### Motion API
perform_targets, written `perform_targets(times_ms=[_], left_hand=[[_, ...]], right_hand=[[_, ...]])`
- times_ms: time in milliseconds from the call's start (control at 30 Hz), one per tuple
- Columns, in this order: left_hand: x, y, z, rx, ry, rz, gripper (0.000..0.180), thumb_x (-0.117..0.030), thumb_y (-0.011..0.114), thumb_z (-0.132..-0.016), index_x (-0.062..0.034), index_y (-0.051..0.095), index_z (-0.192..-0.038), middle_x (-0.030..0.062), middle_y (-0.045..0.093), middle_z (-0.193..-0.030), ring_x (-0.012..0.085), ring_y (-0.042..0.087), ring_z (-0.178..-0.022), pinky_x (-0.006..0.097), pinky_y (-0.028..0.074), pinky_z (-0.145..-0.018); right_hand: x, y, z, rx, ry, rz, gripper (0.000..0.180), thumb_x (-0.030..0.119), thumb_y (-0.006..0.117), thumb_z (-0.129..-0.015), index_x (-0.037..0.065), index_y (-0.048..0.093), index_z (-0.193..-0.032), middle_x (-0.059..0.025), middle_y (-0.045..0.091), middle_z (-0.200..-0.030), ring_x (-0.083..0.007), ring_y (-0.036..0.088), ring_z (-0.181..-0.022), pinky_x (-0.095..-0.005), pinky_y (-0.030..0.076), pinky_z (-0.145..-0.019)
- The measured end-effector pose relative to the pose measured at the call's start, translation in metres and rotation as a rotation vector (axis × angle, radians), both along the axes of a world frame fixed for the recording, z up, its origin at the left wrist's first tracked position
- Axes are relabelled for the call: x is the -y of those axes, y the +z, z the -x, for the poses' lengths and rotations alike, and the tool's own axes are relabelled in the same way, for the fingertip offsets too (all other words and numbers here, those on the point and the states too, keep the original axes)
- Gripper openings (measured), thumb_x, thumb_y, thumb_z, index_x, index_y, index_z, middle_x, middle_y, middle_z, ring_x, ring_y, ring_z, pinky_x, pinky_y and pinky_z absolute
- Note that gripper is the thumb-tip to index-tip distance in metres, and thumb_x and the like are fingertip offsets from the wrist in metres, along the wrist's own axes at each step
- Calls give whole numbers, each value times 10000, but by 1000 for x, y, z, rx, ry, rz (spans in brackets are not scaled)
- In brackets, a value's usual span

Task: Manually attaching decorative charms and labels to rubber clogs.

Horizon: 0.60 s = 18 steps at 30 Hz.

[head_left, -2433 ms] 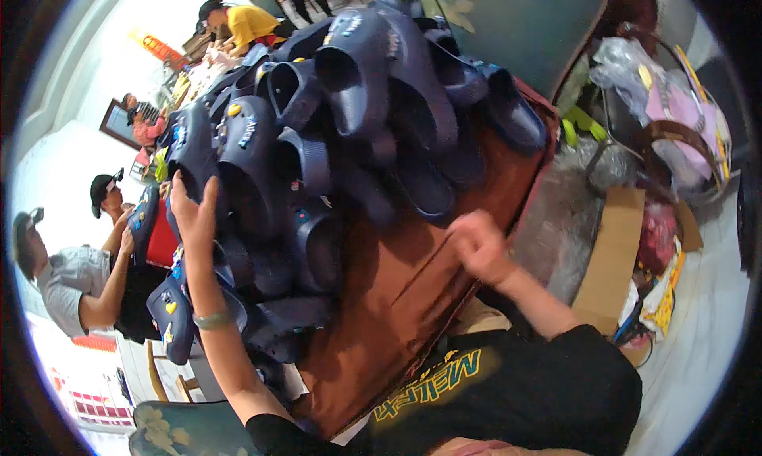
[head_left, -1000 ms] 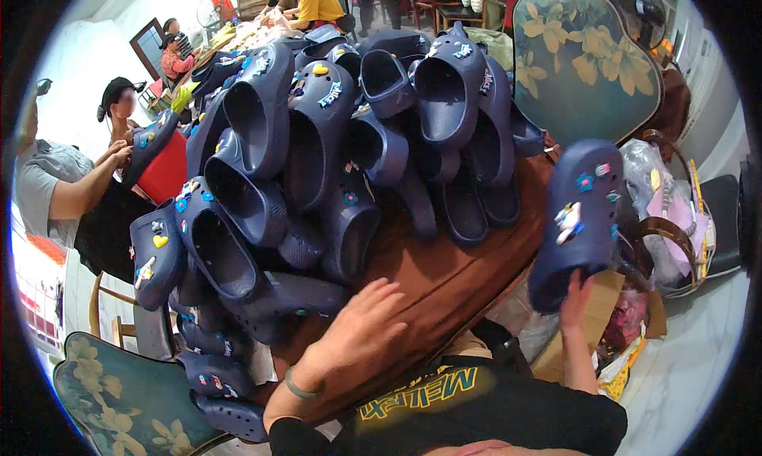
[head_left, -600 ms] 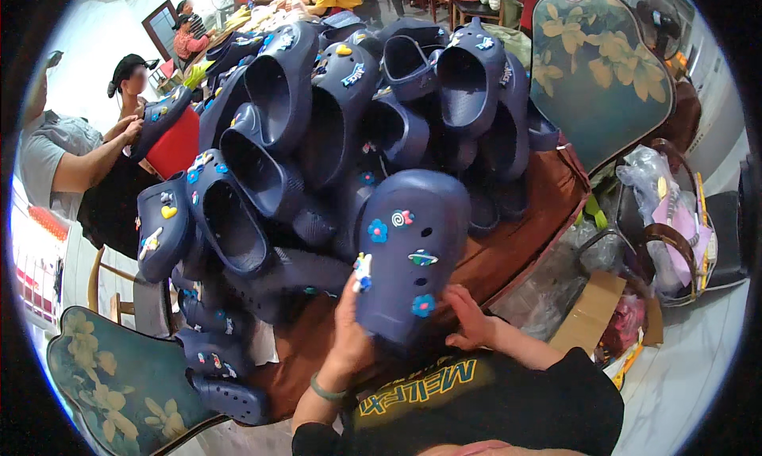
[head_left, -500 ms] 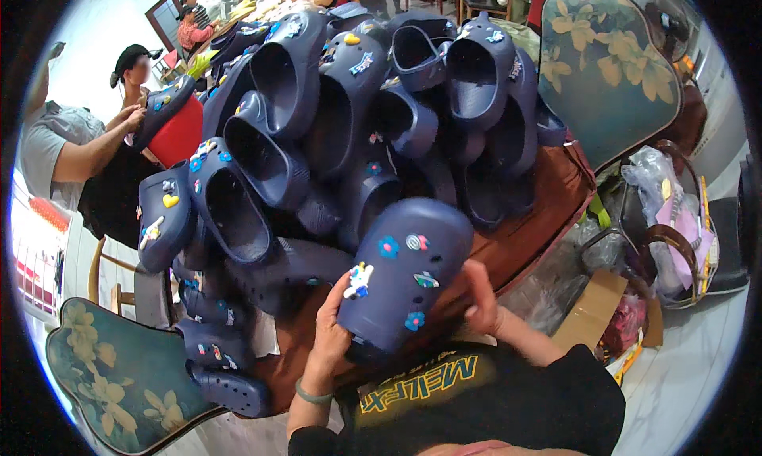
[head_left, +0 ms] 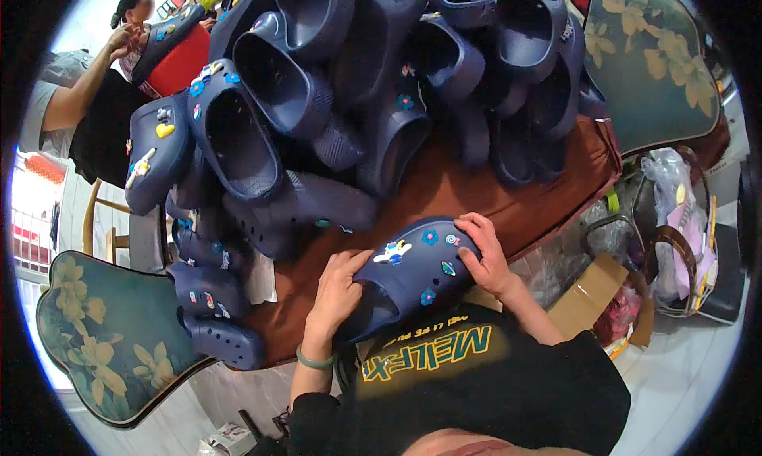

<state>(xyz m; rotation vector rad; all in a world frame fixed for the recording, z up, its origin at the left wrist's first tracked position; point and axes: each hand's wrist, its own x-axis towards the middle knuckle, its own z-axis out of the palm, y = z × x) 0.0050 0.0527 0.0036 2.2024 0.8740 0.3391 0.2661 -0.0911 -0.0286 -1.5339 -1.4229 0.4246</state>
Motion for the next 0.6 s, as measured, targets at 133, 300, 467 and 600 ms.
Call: perform_targets(times_ms=[133, 300, 467, 600], left_hand=[[1, -5, 2, -19, -10, 12, 535, 57, 483, -655, -30, 621, -1164, 159, 603, -1125, 352, 517, -1083, 397, 425, -959], [-6, -27, 11, -44, -7, -79, 563, 58, 501, -641, -20, 599, -1191, 180, 601, -1142, 371, 499, -1137, 408, 404, -1008], [14, 12, 9, 227, 179, -4, 589, 56, 603, -731, -6, 500, -1308, 163, 517, -1305, 331, 474, -1244, 382, 378, -1055], [32, 18, 21, 396, 355, 134, 355, 1, 637, -837, 2, 573, -1186, 101, 565, -1205, 183, 552, -1096, 291, 459, -911]], right_hand=[[3, -3, 3, 22, -30, 0, 422, 206, 591, -882, 27, 509, -1255, -182, 450, -1267, -352, 430, -1186, -425, 335, -1038], [-5, -17, 2, 58, -19, -35, 402, 187, 573, -888, 28, 510, -1252, -189, 449, -1277, -354, 435, -1199, -418, 336, -1045], [1, -3, -8, 90, -22, 73, 426, 203, 577, -896, 36, 509, -1282, -184, 452, -1294, -350, 444, -1218, -400, 340, -1051], [3, 1, -12, -10, 3, 104, 444, 203, 644, -859, 54, 532, -1261, -158, 469, -1289, -327, 463, -1210, -386, 358, -1041]])
